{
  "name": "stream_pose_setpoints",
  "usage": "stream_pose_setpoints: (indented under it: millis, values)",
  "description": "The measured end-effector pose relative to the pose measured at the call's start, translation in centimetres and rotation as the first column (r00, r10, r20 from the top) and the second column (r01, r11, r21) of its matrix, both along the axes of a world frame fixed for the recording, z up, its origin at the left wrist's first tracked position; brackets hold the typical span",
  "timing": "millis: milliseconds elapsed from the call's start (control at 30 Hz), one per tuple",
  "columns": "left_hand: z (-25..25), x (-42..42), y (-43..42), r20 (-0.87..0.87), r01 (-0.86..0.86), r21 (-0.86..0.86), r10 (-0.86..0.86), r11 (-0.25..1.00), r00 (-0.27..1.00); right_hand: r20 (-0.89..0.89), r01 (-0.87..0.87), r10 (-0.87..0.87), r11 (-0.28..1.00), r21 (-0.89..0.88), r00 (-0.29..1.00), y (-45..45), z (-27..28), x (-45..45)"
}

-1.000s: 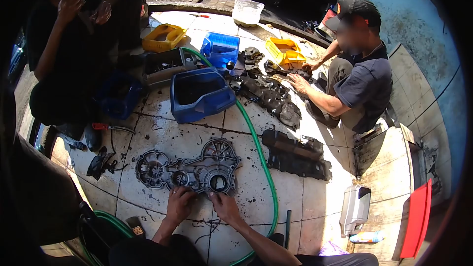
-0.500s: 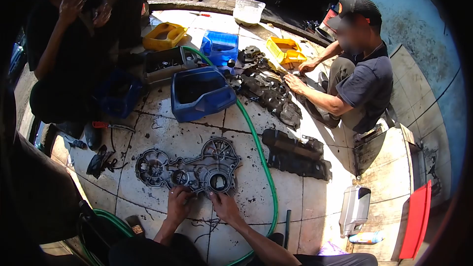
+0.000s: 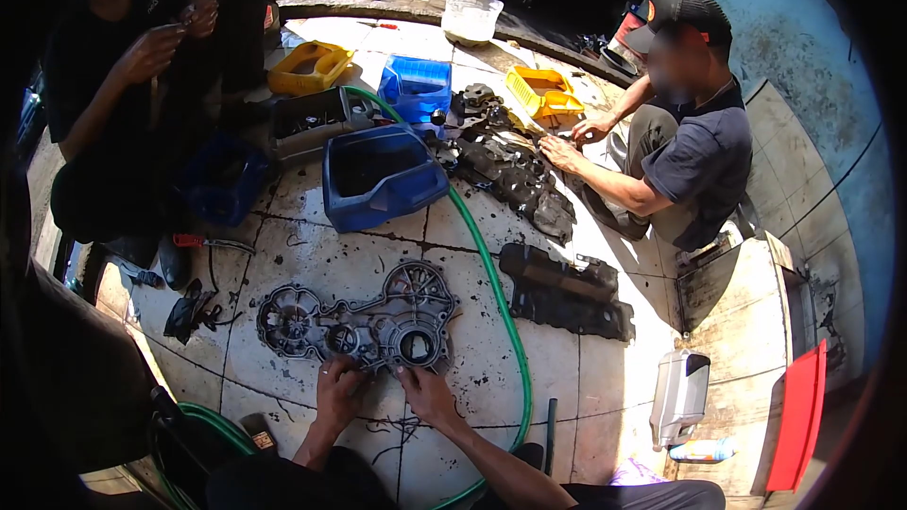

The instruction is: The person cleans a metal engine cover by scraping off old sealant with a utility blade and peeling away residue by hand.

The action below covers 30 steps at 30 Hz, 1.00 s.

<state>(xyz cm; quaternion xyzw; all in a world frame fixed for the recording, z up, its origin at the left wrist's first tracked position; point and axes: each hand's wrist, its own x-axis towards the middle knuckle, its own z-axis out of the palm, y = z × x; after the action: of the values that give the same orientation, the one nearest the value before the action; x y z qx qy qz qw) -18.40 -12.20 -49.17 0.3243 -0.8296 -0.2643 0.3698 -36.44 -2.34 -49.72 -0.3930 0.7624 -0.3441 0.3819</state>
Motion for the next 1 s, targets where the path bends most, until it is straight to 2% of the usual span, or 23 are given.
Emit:
stream_pose_setpoints:
  millis: [133, 733, 1000]
  values:
    - [-0.7, 0.2, 0.1, 0.03, 0.003, -0.026, -0.002, 1.0, 1.0, -0.035, -0.005, 0.005, 1.0, 0.001, 0.999, 0.0, 0.4, 0.2]
    - [-0.7, 0.2, 0.3, 0.028, -0.014, -0.004, 0.014, 1.0, 1.0, 0.021, -0.004, 0.005, 1.0, -0.026, 1.0, 0.1, 0.2, 0.3]
    - [-1.0, 0.2, 0.5, 0.038, -0.021, -0.013, 0.022, 1.0, 0.999, 0.021, -0.002, 0.001, 1.0, 0.029, 1.0, 0.1, 0.2, 0.2]
